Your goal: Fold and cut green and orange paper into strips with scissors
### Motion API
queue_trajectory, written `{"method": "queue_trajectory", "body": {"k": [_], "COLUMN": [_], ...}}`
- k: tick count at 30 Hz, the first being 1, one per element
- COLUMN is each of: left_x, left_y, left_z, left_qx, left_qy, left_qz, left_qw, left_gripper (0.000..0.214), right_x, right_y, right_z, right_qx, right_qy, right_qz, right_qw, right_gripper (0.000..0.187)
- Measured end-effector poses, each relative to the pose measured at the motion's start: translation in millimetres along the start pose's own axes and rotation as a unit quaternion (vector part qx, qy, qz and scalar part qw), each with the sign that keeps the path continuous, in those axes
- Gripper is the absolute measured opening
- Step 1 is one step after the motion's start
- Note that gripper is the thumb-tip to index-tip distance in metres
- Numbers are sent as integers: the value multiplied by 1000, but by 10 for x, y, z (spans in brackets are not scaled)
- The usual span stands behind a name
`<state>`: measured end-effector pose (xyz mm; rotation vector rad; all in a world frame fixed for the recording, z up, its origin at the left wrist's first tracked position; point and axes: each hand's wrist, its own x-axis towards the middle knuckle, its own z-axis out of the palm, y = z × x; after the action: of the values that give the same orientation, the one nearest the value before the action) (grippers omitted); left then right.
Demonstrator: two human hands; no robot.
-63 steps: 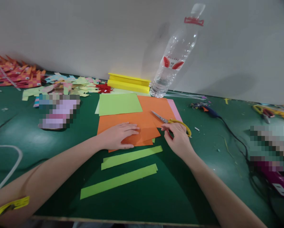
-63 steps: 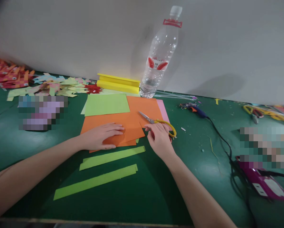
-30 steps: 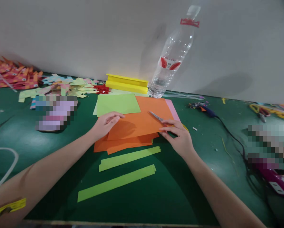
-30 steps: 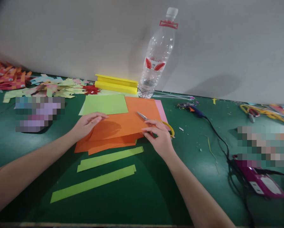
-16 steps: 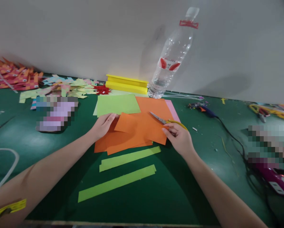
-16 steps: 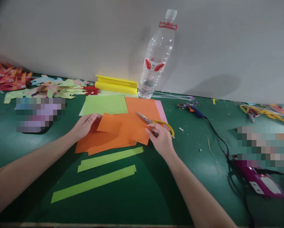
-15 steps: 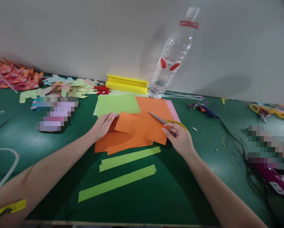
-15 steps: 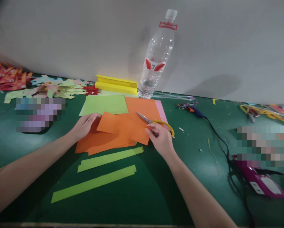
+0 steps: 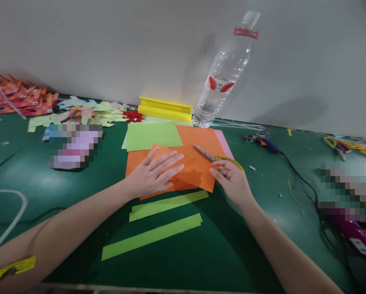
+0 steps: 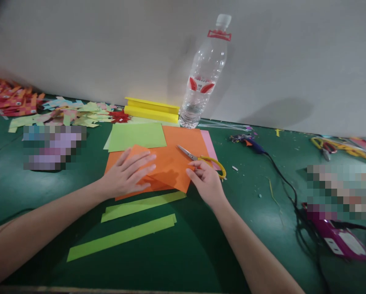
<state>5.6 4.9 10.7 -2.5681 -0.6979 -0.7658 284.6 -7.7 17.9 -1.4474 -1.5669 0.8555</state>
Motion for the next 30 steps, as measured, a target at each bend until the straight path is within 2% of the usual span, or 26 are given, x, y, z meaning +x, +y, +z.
{"method": "queue_trajectory", "body": {"k": [4,7,10,20,23,28,30], "left_x": [26,14,8,-10,-25,-2,12], "left_y": [-6,-56,-71,-51,-54,-47,-31], "left_z": [13,21,19,14,8,-47,-71], "left_qx": [23,18,13,3,11,28,35], "left_qy": [-6,-20,-25,30,44,57,62], "left_qz": [27,28,24,24,24,21,31], "left_qw": [999,999,999,999,999,998,997], "left_gripper": [52,48,44,33,31,27,25], "right_x": [-85,-116,-118,-112,-122,-151,-159], "right_y": [-81,-57,-7,-11,-25,-52,-58], "right_z": [59,82,85,77,55,29,42], "right_qx": [-27,-39,-54,-104,-124,-167,-185], "right_qy": [-70,-99,-107,-97,-116,-164,-155], "right_qz": [-26,-45,-72,-141,-179,-220,-229], "right_qw": [997,993,990,980,969,947,943], "right_gripper": [23,20,18,17,26,63,64]}}
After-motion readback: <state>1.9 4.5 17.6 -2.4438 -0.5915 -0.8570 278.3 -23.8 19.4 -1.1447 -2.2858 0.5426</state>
